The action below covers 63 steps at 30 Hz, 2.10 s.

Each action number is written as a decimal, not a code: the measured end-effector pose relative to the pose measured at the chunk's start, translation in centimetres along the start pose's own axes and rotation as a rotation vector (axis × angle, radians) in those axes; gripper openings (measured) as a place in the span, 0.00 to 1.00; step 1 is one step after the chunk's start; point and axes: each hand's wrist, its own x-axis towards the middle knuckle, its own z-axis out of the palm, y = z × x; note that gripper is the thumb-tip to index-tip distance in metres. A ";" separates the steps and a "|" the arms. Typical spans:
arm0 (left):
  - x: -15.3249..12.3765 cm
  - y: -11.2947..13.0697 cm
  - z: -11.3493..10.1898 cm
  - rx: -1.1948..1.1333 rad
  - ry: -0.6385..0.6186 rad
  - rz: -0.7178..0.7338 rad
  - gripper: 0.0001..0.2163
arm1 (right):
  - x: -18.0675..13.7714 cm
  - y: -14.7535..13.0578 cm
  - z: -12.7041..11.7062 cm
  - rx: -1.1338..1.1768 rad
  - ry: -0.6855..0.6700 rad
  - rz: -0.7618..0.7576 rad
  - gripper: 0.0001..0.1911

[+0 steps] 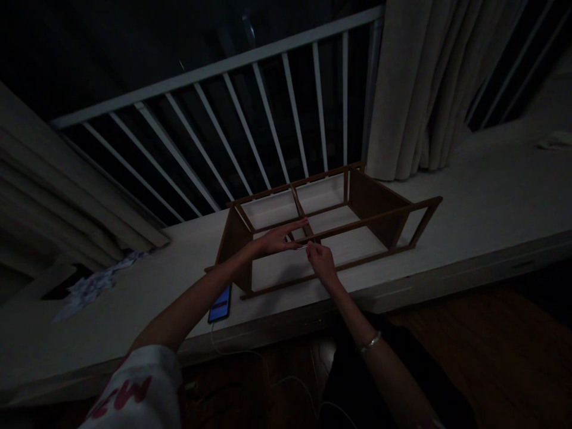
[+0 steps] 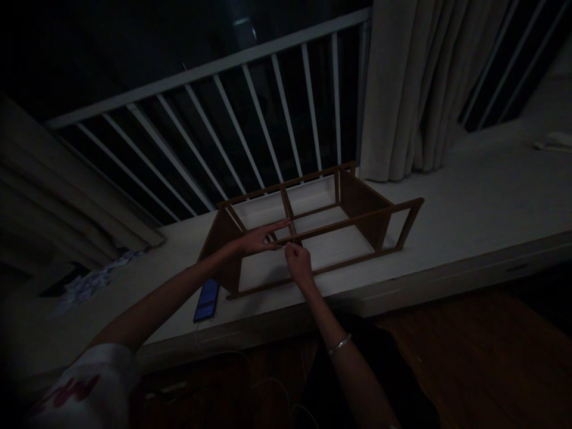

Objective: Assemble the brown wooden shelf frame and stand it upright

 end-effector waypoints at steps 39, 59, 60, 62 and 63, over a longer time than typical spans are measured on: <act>0.0 0.6 -0.1 -0.034 -0.005 -0.030 0.34 | -1.2 -0.4 -2.1 -0.632 -0.008 -0.184 0.16; 0.0 0.8 -0.1 -0.045 0.003 -0.028 0.35 | 0.2 2.1 -2.0 0.212 -0.053 0.043 0.19; 0.0 0.8 -0.1 -0.046 0.003 -0.027 0.35 | 0.3 2.3 -2.1 0.213 -0.035 0.057 0.19; 0.1 0.8 -0.1 -0.046 0.007 -0.026 0.35 | 0.4 2.4 -2.3 0.212 0.000 0.061 0.18; 0.1 0.8 0.0 -0.045 0.008 -0.026 0.35 | 0.5 2.5 -2.4 0.213 0.018 0.053 0.18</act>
